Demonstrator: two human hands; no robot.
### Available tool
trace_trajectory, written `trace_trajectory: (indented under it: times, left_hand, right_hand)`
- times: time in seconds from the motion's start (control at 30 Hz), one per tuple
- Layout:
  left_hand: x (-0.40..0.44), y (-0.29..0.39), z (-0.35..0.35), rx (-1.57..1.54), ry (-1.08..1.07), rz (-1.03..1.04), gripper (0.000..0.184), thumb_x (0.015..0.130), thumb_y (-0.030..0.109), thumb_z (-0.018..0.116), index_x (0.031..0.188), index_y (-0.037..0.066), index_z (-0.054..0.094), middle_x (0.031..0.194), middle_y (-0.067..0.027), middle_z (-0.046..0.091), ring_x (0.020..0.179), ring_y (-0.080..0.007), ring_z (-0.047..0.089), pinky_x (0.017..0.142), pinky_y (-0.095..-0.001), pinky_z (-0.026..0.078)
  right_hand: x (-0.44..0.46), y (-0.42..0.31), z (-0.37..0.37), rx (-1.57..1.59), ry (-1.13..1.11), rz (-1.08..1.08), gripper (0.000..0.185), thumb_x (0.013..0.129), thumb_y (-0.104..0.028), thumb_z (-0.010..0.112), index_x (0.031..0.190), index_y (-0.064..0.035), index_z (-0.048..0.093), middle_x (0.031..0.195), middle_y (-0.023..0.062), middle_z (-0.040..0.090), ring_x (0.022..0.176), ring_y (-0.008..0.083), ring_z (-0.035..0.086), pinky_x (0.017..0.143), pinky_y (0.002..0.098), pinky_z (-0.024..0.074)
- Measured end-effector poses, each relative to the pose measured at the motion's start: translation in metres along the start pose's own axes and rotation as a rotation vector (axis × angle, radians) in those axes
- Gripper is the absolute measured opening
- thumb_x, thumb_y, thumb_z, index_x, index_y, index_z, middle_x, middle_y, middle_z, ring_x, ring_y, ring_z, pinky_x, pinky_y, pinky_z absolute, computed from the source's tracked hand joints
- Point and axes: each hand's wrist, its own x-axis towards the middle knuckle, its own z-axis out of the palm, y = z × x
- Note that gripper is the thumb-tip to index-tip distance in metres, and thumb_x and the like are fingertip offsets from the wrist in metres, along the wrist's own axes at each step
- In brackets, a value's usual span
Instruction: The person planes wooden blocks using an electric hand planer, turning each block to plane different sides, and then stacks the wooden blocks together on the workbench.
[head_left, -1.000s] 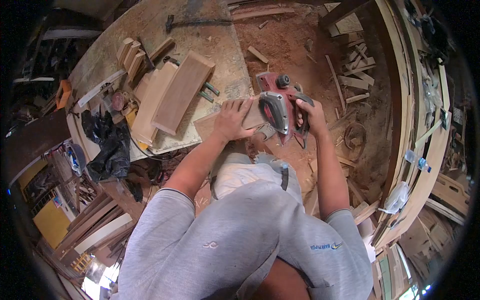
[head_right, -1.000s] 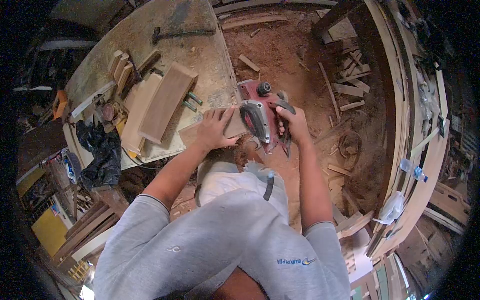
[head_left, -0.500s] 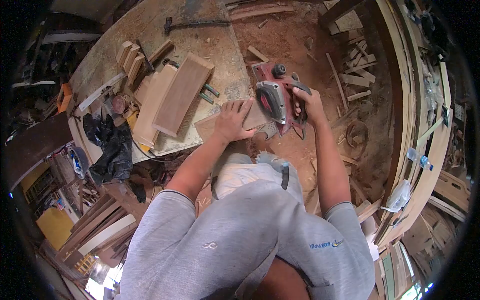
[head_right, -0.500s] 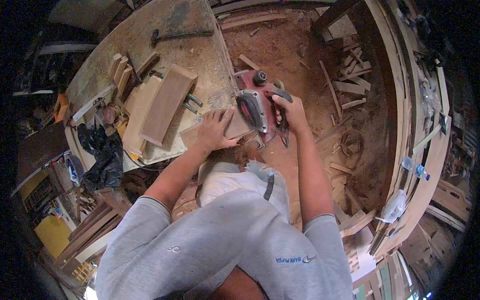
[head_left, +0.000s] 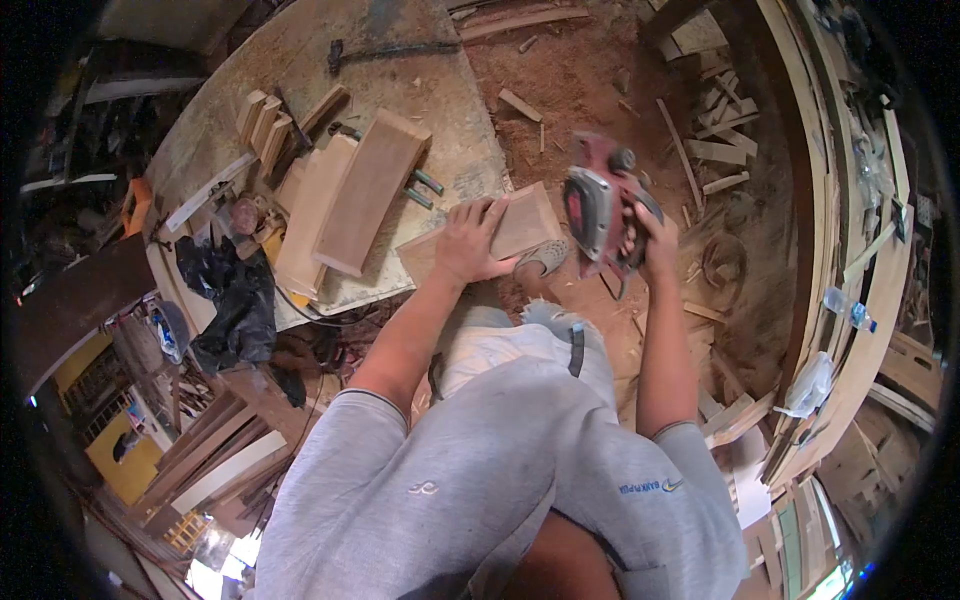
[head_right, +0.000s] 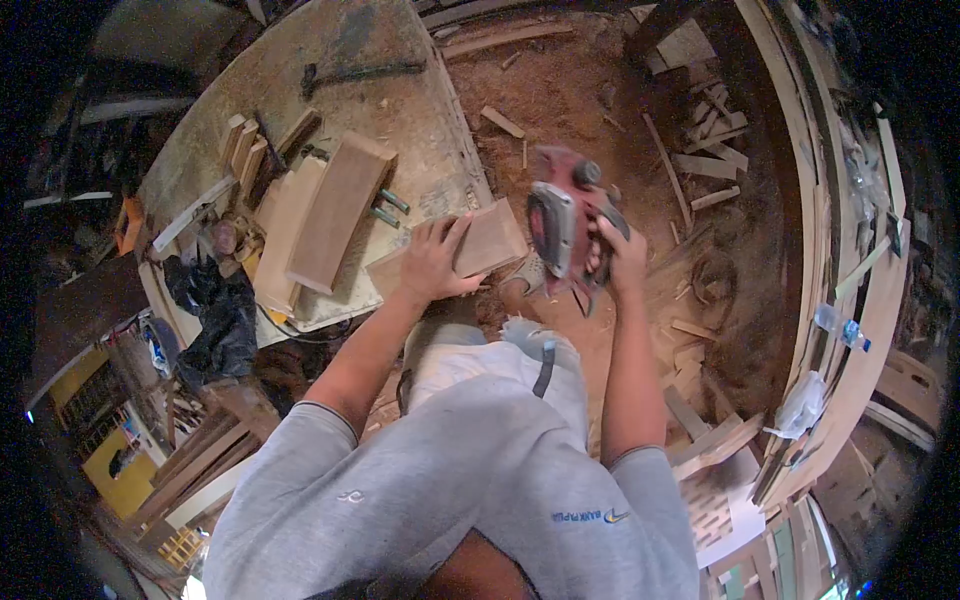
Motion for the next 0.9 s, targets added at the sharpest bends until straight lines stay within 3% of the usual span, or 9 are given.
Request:
trace_trajectory:
  times: [0.3, 0.5, 0.6, 0.8, 0.9]
  left_hand:
    - [0.017, 0.010, 0.006, -0.022, -0.004, 0.056, 0.137, 0.064, 0.070, 0.095, 0.171, 0.002, 0.042, 0.160, -0.0190, 0.054, 0.145, -0.0403, 0.051, 0.124, -0.0592, 0.038]
    - [0.058, 0.033, 0.027, 0.052, -0.150, 0.119, 0.135, 0.064, 0.066, 0.097, 0.171, 0.003, 0.044, 0.174, -0.0229, 0.044, 0.158, -0.0409, 0.044, 0.129, -0.0602, 0.035]
    - [0.058, 0.035, 0.027, 0.155, -0.182, 0.173, 0.116, 0.069, 0.059, 0.096, 0.166, 0.009, 0.055, 0.178, -0.0206, 0.042, 0.164, -0.0396, 0.039, 0.133, -0.0589, 0.033]
    - [0.051, 0.044, 0.019, 0.327, -0.186, 0.560, 0.060, 0.093, 0.031, 0.081, 0.151, 0.018, 0.071, 0.176, -0.0155, 0.048, 0.166, -0.0379, 0.040, 0.137, -0.0579, 0.031]
    - [0.032, 0.055, 0.020, 0.260, -0.192, 0.532, 0.054, 0.096, 0.022, 0.078, 0.150, 0.018, 0.071, 0.174, -0.0150, 0.051, 0.165, -0.0380, 0.042, 0.138, -0.0571, 0.031]
  right_hand:
    - [-0.118, 0.035, -0.114, -0.256, 0.465, -0.030, 0.033, 0.102, -0.035, 0.083, 0.101, -0.0042, 0.074, 0.071, 0.0014, 0.061, 0.053, 0.0136, 0.058, 0.051, 0.0310, 0.0467]
    - [-0.153, 0.064, -0.161, -0.315, 0.607, -0.035, 0.034, 0.103, -0.036, 0.083, 0.092, -0.0068, 0.070, 0.070, 0.0024, 0.062, 0.053, 0.0138, 0.059, 0.051, 0.0315, 0.0473]
    - [-0.155, 0.088, -0.183, -0.421, 0.635, -0.082, 0.034, 0.103, -0.036, 0.082, 0.091, -0.0067, 0.070, 0.070, 0.0026, 0.062, 0.053, 0.0140, 0.059, 0.051, 0.0317, 0.0477]
    - [-0.153, 0.078, -0.173, -0.355, 0.584, -0.088, 0.035, 0.102, -0.036, 0.084, 0.091, -0.0058, 0.068, 0.070, 0.0024, 0.061, 0.054, 0.0150, 0.059, 0.051, 0.0321, 0.0459]
    - [-0.144, 0.079, -0.179, -0.390, 0.582, -0.108, 0.035, 0.101, -0.035, 0.085, 0.092, -0.0052, 0.069, 0.071, 0.0023, 0.061, 0.054, 0.0149, 0.059, 0.051, 0.0321, 0.0448]
